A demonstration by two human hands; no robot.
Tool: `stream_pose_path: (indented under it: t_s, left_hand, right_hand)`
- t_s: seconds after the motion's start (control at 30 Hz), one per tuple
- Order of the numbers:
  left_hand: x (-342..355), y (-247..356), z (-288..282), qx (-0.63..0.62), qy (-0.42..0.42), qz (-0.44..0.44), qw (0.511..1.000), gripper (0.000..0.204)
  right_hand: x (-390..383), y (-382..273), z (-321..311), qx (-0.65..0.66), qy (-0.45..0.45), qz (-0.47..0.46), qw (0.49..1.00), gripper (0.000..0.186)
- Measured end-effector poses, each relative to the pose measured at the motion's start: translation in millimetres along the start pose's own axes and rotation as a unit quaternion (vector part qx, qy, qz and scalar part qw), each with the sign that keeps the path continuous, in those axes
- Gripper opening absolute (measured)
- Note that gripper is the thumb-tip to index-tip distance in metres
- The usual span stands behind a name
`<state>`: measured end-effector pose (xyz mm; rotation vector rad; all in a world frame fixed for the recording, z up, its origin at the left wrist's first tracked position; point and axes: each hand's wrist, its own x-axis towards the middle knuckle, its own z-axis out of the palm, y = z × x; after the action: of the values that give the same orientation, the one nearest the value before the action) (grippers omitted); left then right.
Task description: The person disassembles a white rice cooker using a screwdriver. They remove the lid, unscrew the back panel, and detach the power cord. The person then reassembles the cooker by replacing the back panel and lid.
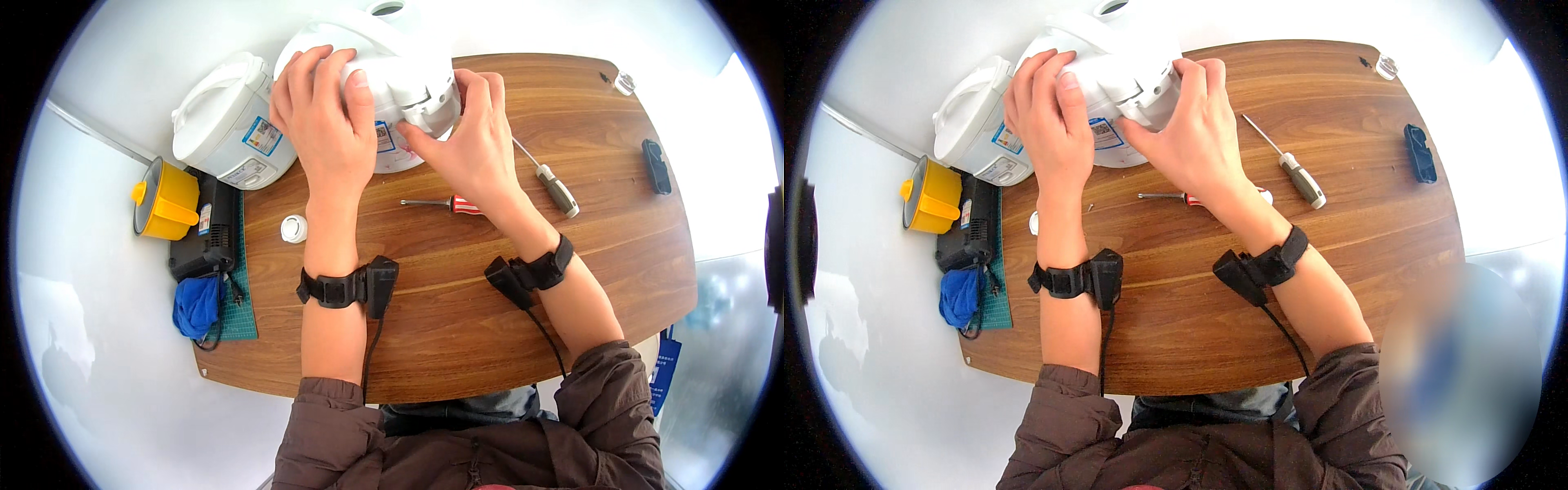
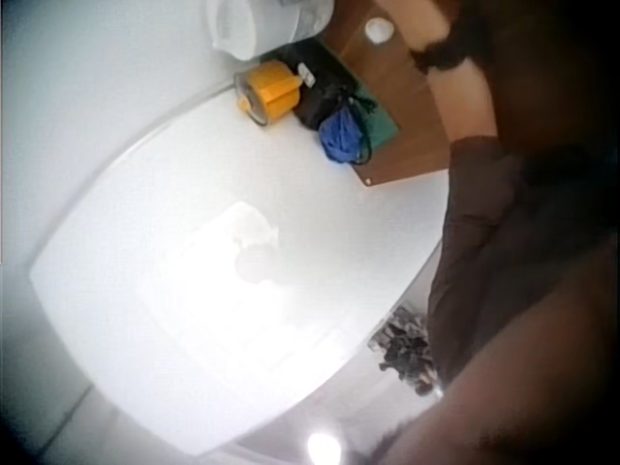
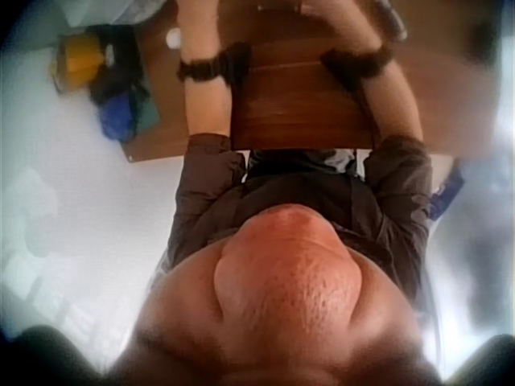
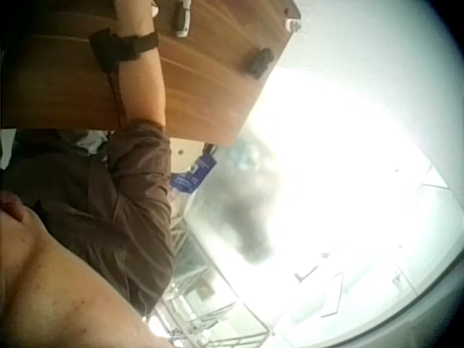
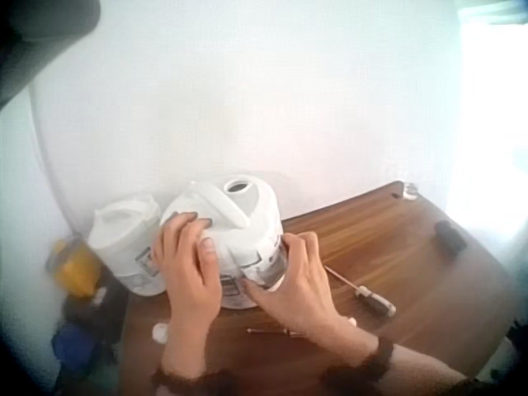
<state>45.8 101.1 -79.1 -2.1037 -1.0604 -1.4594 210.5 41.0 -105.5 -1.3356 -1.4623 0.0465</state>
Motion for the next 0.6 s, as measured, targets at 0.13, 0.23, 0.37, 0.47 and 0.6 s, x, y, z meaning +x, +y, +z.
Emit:
stream_pose_path:
  t_s: [0.13,0.23,0.37,0.47,0.6]
  left_hand:
    - [0,-3,-1,0.001,0.003,0.006,1.000,0.031]
    - [0,-2,-1,0.006,0.001,0.006,1.000,0.030]
    - [0,-2,0,0.005,0.005,0.007,1.000,0.030]
    - [0,-1,1,0.014,0.011,0.011,1.000,0.029]
    - [0,1,0,0.037,0.017,0.023,0.999,0.029]
  right_hand:
    - [1,-2,-4,-0.022,-0.009,0.005,1.000,0.080]
    - [3,-6,-11,-0.050,-0.024,0.011,0.998,0.080]
    - [1,2,-2,-0.038,0.012,-0.013,0.999,0.078]
    - [2,5,-2,-0.037,0.008,-0.029,0.999,0.076]
    - [5,11,-8,-0.048,-0.014,-0.059,0.997,0.077]
